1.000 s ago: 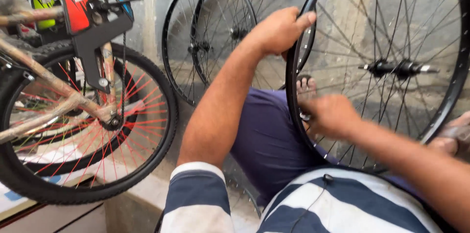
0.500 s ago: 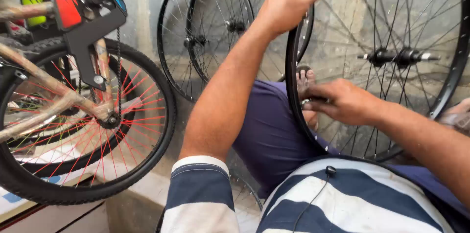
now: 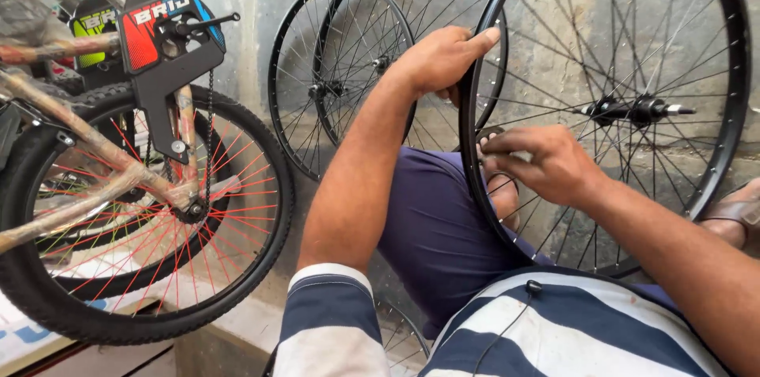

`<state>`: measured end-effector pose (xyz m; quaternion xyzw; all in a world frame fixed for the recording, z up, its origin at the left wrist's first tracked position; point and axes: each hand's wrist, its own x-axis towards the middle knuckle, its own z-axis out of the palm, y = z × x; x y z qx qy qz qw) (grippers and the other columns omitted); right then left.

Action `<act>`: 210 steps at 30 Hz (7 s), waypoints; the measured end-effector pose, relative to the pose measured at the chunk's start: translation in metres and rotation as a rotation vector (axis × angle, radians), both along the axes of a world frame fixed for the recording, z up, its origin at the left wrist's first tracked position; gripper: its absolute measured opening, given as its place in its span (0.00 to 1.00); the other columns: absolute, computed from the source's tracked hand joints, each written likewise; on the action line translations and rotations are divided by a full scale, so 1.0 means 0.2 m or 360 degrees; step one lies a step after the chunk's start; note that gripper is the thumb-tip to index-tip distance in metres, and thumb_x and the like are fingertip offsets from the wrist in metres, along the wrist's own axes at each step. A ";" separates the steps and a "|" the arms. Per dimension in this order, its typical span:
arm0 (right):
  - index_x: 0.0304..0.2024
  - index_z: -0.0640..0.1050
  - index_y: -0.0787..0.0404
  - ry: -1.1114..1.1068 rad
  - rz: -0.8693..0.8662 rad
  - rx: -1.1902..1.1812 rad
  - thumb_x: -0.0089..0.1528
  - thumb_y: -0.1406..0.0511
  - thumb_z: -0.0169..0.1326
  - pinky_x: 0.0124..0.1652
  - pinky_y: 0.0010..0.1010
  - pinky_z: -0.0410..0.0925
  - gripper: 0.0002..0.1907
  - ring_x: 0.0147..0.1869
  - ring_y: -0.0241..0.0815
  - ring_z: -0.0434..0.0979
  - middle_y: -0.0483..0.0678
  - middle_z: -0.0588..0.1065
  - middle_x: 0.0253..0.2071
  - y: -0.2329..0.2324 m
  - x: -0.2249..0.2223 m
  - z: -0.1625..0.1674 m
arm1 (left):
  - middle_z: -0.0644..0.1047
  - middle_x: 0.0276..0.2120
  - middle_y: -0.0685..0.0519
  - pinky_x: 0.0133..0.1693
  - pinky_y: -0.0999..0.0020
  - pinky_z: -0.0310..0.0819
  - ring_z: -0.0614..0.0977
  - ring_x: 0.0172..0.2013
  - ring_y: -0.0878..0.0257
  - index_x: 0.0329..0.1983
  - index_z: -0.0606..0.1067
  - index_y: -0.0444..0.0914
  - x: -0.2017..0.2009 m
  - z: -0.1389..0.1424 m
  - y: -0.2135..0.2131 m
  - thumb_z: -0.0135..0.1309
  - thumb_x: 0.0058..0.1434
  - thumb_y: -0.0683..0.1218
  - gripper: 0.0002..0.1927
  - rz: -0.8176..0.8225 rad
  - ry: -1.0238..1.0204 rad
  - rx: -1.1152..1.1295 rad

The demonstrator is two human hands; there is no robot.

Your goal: The person sits on the floor and repeatedly rubs a small white object along the inner rim of a bicycle wheel. They rotate the wheel to access different sections and continue the rubbing motion throughout the clip.

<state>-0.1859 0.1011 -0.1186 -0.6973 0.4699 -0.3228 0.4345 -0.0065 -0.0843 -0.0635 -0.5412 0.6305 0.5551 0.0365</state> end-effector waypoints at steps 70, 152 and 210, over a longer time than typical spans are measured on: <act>0.43 0.82 0.56 -0.0353 0.0213 0.0482 0.55 0.62 0.66 0.46 0.35 0.74 0.14 0.46 0.44 0.82 0.49 0.79 0.42 -0.04 -0.02 -0.06 | 0.80 0.26 0.49 0.27 0.62 0.81 0.86 0.23 0.61 0.42 0.75 0.35 -0.08 -0.01 0.01 0.52 0.63 0.63 0.26 0.0000 -0.0157 -0.0502; 0.40 0.83 0.62 0.0100 -0.0226 -0.0310 0.55 0.64 0.64 0.40 0.34 0.75 0.12 0.42 0.50 0.84 0.53 0.82 0.46 0.06 -0.06 0.15 | 0.79 0.24 0.50 0.23 0.66 0.78 0.83 0.21 0.63 0.42 0.76 0.31 -0.01 0.10 0.06 0.56 0.63 0.58 0.24 -0.0063 -0.0006 -0.0047; 0.52 0.79 0.55 0.0120 0.0659 0.0726 0.53 0.58 0.65 0.49 0.38 0.73 0.25 0.50 0.49 0.83 0.51 0.82 0.47 -0.18 0.05 -0.02 | 0.80 0.26 0.44 0.26 0.58 0.80 0.84 0.24 0.57 0.40 0.74 0.31 -0.08 -0.03 0.02 0.44 0.67 0.64 0.29 0.0047 0.0013 -0.0320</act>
